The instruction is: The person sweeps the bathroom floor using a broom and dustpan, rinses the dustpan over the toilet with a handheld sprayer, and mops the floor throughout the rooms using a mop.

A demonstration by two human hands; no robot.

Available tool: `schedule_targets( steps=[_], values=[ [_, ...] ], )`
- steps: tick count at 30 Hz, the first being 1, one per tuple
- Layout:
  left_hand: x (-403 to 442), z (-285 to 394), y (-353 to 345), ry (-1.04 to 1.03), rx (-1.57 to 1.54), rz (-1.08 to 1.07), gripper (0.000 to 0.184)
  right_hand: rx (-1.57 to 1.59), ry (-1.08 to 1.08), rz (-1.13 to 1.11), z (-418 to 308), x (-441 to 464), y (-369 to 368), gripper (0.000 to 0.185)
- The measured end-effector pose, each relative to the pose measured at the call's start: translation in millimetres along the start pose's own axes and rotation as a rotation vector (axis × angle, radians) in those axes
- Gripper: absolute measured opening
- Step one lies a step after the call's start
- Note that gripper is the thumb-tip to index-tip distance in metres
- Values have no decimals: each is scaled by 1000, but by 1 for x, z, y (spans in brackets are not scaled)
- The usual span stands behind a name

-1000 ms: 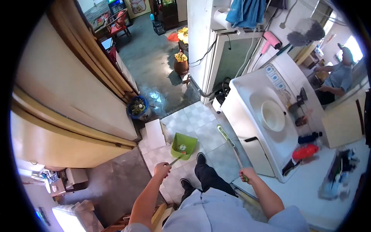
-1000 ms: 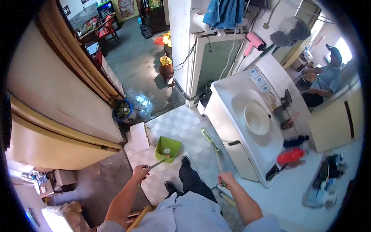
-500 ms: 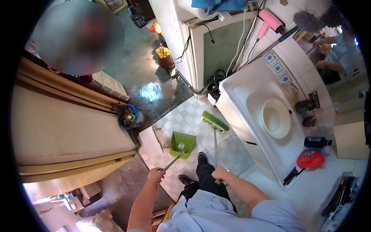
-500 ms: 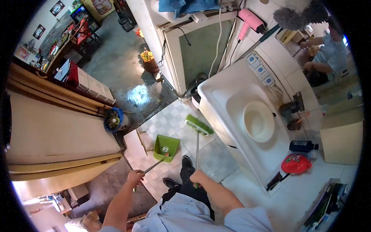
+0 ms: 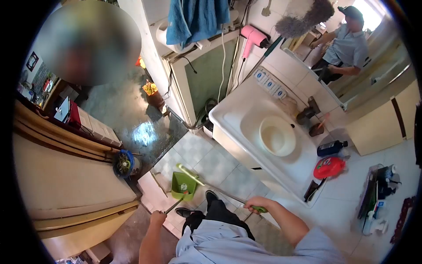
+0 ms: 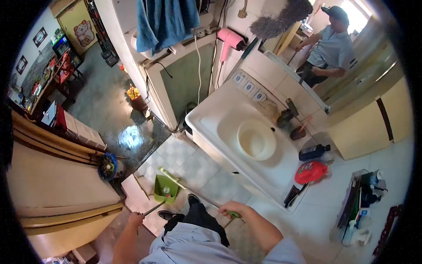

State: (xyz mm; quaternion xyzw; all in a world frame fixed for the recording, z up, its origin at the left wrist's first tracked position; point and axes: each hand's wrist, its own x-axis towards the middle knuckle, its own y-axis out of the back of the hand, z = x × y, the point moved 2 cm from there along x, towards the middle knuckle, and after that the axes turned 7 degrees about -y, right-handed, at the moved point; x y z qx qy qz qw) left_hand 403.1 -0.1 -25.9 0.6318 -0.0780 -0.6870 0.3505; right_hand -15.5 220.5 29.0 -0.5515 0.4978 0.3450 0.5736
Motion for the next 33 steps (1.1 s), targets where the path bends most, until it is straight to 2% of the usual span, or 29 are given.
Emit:
schedule_targets(
  steps=[2,4,6,9,12,14,16,19,23,25,26,28,29,31,32,33],
  values=[
    [9,-7,0,-200,300,204,28,-12,38,60,27,-9,-1,17],
    [0,-3,11,-170,288,210,33,-48,71,103,42,-17,-14,16],
    [-10,-28,24,-372,304,295,38,-113,154,246,41,-20,-34,17],
    [-79,-51,66,-215,156,301,43,-68,99,349,54,21,-34,15],
    [-122,-100,90,-178,56,395,40,-93,28,404,62,57,-24,11],
    [-159,-123,100,-88,-267,411,37,-47,-4,374,61,60,-28,9],
    [-168,-159,94,-106,-388,481,31,10,-42,349,62,68,-27,7],
    [-201,-177,95,7,-906,558,23,82,-53,297,53,78,-29,7],
    [-181,-214,80,-57,-1195,591,20,13,-90,263,39,81,-36,9],
    [-170,-214,73,37,-1526,567,21,-27,-117,258,29,81,-40,9],
    [-161,-216,70,39,-1538,576,21,-44,-139,288,25,76,-43,11],
    [-133,-219,61,75,-1803,469,24,-73,-158,323,19,66,-47,13],
    [-120,-218,59,72,-1814,473,24,-58,-182,319,18,64,-46,14],
    [-91,-213,50,36,-2110,308,26,-49,-203,320,20,64,-37,16],
    [-70,-216,43,32,-2116,309,26,-79,-156,359,24,64,-32,16],
    [-46,-218,32,-58,-2257,195,27,-109,-108,398,26,64,-27,16]
  ],
)
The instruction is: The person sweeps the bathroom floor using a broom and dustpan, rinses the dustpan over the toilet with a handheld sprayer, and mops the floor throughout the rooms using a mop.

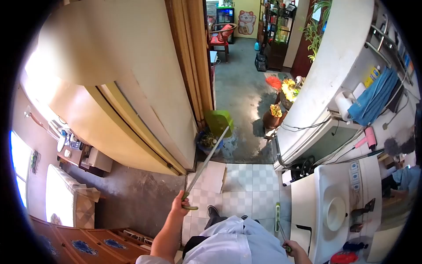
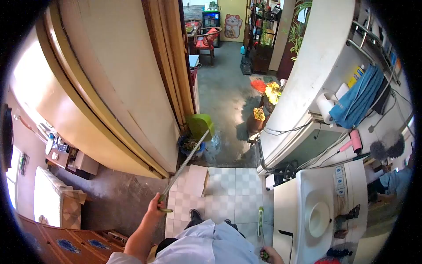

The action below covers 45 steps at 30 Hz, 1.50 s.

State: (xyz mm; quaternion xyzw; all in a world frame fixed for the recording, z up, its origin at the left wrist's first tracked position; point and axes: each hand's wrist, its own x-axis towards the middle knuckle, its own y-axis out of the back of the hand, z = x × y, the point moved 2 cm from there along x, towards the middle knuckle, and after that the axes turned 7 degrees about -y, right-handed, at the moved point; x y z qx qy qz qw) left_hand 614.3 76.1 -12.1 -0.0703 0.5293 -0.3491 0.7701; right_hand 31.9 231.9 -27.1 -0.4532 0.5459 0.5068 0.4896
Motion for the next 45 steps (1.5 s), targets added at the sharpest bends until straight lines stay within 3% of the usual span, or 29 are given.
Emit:
schedule_targets(
  steps=[1,4,5,10,12,17,20,23,25,27,29,30,35,37,39,41,42,44,45],
  values=[
    [18,-9,2,62,-137,-97,28,0,4,3,1,2,4,16],
    [47,-35,-6,271,-476,-75,34,8,-29,-9,9,16,19,15],
    [57,-47,-9,141,-384,14,34,70,-19,-41,18,41,29,14],
    [50,-27,-38,235,-434,-79,35,76,46,-17,42,54,38,13],
    [43,-17,-39,220,-422,-133,35,113,-61,-21,52,61,33,11],
    [20,-18,-27,110,-322,-179,38,70,-2,23,67,57,27,23],
    [18,-27,-12,240,-417,-393,37,71,37,-27,66,58,22,32],
    [27,-37,-6,268,-473,-403,35,35,18,-16,67,46,23,35],
    [48,-46,-2,188,-420,-274,35,-11,27,29,62,20,18,35],
    [70,-47,-5,124,-442,10,33,-86,-12,90,51,0,8,31],
    [63,-32,-27,182,-451,-131,33,-48,10,92,46,-4,6,20],
    [53,-23,-39,210,-422,-150,34,-10,37,86,43,-4,4,12],
    [29,-6,-40,122,-251,-142,35,21,14,4,38,-2,-1,12],
    [-8,1,-44,58,-59,-239,34,40,6,-24,40,-2,-6,13],
    [-34,13,-44,130,42,-281,34,53,20,-7,44,3,-11,14],
    [-88,30,-68,12,380,-195,32,15,41,-6,52,26,-12,14],
    [-100,32,-75,22,391,-200,32,-34,70,-3,56,38,-10,14],
    [-115,41,-84,-278,875,-46,32,-45,42,-8,58,45,-11,14],
    [-117,40,-88,-266,890,-63,32,-70,23,-14,52,35,-15,13]
  ],
)
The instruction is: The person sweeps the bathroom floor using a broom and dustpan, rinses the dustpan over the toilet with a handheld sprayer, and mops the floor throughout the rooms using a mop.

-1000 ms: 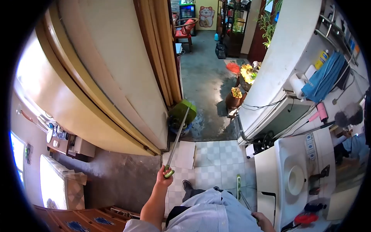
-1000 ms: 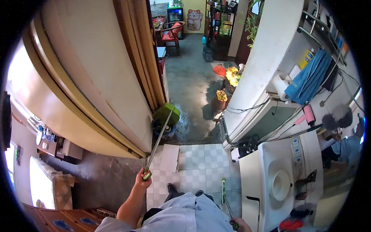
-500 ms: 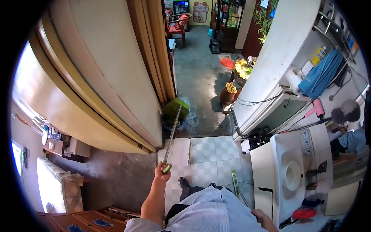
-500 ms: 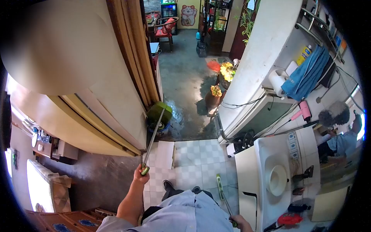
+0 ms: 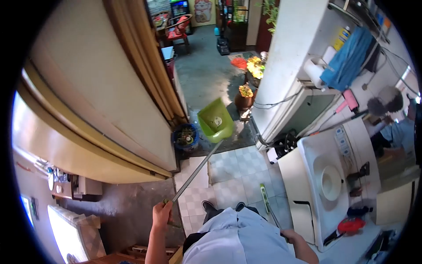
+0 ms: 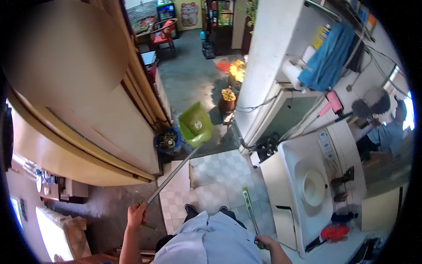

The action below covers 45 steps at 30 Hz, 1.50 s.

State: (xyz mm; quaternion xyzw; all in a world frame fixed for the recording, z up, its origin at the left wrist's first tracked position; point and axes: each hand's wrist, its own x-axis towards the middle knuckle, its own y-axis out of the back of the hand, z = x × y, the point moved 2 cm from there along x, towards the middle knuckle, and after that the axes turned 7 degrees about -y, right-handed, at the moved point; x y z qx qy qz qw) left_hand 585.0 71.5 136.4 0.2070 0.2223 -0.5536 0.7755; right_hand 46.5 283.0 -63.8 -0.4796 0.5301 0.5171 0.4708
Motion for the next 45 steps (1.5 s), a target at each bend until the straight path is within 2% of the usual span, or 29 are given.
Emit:
schedule_targets(
  steps=[2,3,4,6,13,17,19,20,22,24,25,26,28,29,30,32,34,35,36,38,40,42,44,45],
  values=[
    [-2,14,-5,-329,719,-8,33,34,5,3,-16,-34,-10,14],
    [-11,27,-16,-534,954,8,35,44,14,4,-22,-50,-15,15],
    [-14,31,-22,-544,965,-21,35,74,7,6,-23,-55,-15,15],
    [-18,39,-37,-715,1087,-100,34,149,8,1,-20,-58,-16,17],
    [2,47,-76,-757,1251,-360,29,422,123,75,33,-64,-32,18],
    [2,70,-132,-981,1238,-637,29,596,90,137,78,-91,-62,19],
    [-3,82,-169,-589,1355,-726,25,873,58,92,96,-131,-83,21],
    [-2,80,-190,-642,1383,-816,25,975,49,113,115,-139,-94,21],
    [4,67,-215,-298,1347,-897,10,1101,121,22,147,-153,-130,21],
    [0,41,-231,-272,1279,-909,23,1360,157,52,169,-185,-172,22],
    [4,32,-247,-114,1209,-1144,23,1525,193,71,181,-203,-198,26],
    [-8,26,-262,-23,1296,-1159,23,1632,184,108,193,-215,-222,26],
    [-55,8,-297,-100,1326,-1299,24,1739,234,29,212,-229,-247,22],
    [-62,-6,-309,-32,1371,-1455,26,1794,239,55,220,-233,-260,22],
    [-77,-18,-316,-128,1505,-1553,28,1873,231,72,231,-239,-271,18],
    [-144,-39,-322,-82,1555,-1613,29,2035,261,108,271,-232,-297,14],
    [-174,-63,-320,-20,1634,-1755,27,2036,238,212,302,-212,-318,24],
    [-171,-61,-325,-64,1624,-1808,26,2082,239,228,289,-212,-330,24],
    [-184,-72,-324,-116,1664,-1863,29,2158,259,232,300,-221,-331,16],
    [-240,-87,-312,-151,1760,-1877,31,2256,285,246,331,-221,-338,13],
    [-272,-116,-308,-186,1843,-1977,32,2660,270,370,356,-194,-350,17],
    [-305,-145,-298,-232,1833,-2102,32,3013,343,418,384,-171,-358,20],
    [-342,-167,-288,-283,1921,-2141,31,3346,548,502,419,-153,-372,19],
    [-355,-182,-286,-235,1925,-2153,31,3384,547,523,432,-151,-376,19]
  ],
)
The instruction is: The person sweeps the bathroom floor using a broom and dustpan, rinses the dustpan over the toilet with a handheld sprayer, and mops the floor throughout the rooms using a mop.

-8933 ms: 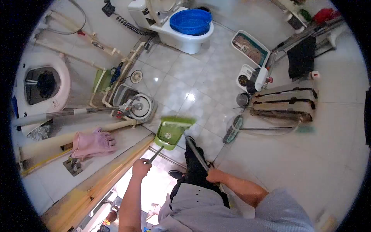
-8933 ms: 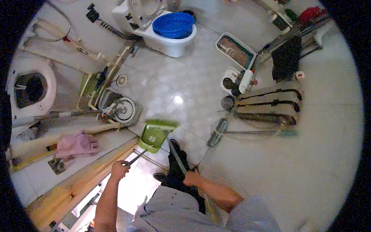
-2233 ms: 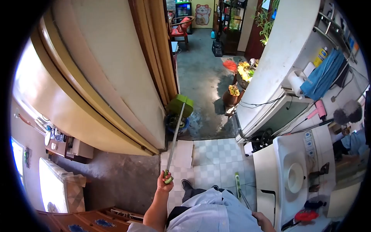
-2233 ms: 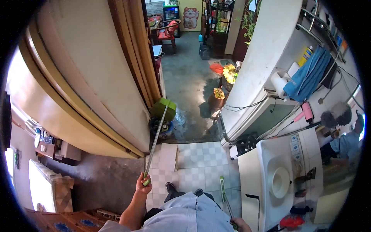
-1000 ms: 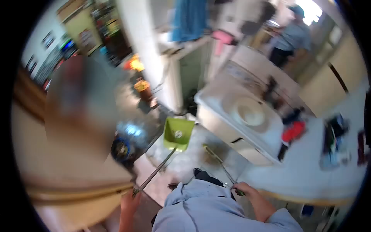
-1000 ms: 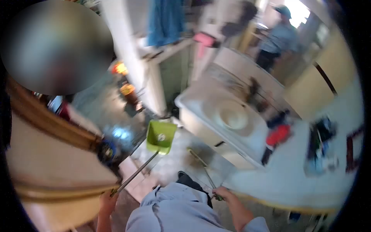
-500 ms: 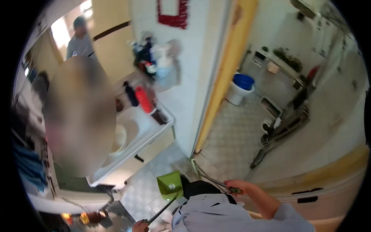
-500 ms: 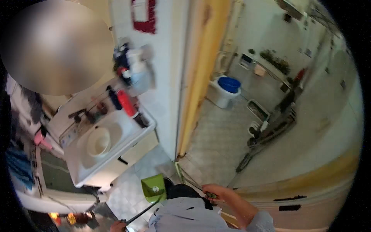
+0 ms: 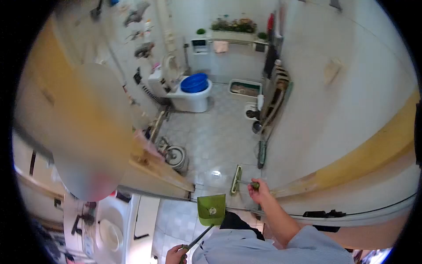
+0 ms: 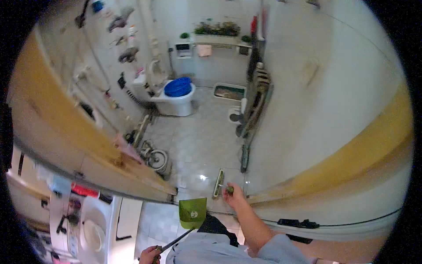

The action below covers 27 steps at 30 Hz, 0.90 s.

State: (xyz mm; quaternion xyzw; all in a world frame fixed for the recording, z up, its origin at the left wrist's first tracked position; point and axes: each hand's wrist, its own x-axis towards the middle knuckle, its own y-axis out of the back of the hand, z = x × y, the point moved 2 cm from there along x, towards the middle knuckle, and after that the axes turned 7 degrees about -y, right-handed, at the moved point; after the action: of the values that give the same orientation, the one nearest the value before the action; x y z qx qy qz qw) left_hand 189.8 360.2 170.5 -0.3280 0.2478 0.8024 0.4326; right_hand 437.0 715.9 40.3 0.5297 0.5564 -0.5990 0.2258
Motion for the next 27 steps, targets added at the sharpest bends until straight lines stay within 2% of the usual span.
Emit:
schedule_targets(
  steps=[2,6,8,12,14,15,17,18,20,21,23,25,27],
  values=[
    [18,30,-13,4,8,-33,33,183,173,80,-22,5,5,22],
    [54,78,-34,-21,32,-119,37,429,264,68,-49,0,11,24],
    [78,84,-38,-49,-8,-112,36,602,390,147,-59,-7,10,32],
    [131,115,-50,-44,-194,-133,31,550,537,215,-74,-20,-8,36],
    [145,137,-56,26,-303,-209,25,140,712,445,-78,6,7,38],
    [153,146,-57,84,-370,-267,22,144,720,444,-83,14,10,38],
    [184,152,-56,86,-363,-330,29,-133,730,655,-96,28,15,29],
    [192,160,-58,63,-395,-378,28,-119,738,655,-106,43,20,29],
    [222,170,-60,50,-446,-463,25,-498,845,744,-137,61,25,25],
    [226,175,-59,58,-445,-485,25,-493,853,766,-141,48,15,25],
    [233,197,-63,2,-388,-446,28,-737,870,818,-179,9,-32,26],
    [241,213,-71,20,-357,-472,28,-871,1091,1065,-217,4,-45,32],
    [251,225,-77,-8,-320,-469,29,-1016,1146,1185,-251,-10,-58,38]
  ],
)
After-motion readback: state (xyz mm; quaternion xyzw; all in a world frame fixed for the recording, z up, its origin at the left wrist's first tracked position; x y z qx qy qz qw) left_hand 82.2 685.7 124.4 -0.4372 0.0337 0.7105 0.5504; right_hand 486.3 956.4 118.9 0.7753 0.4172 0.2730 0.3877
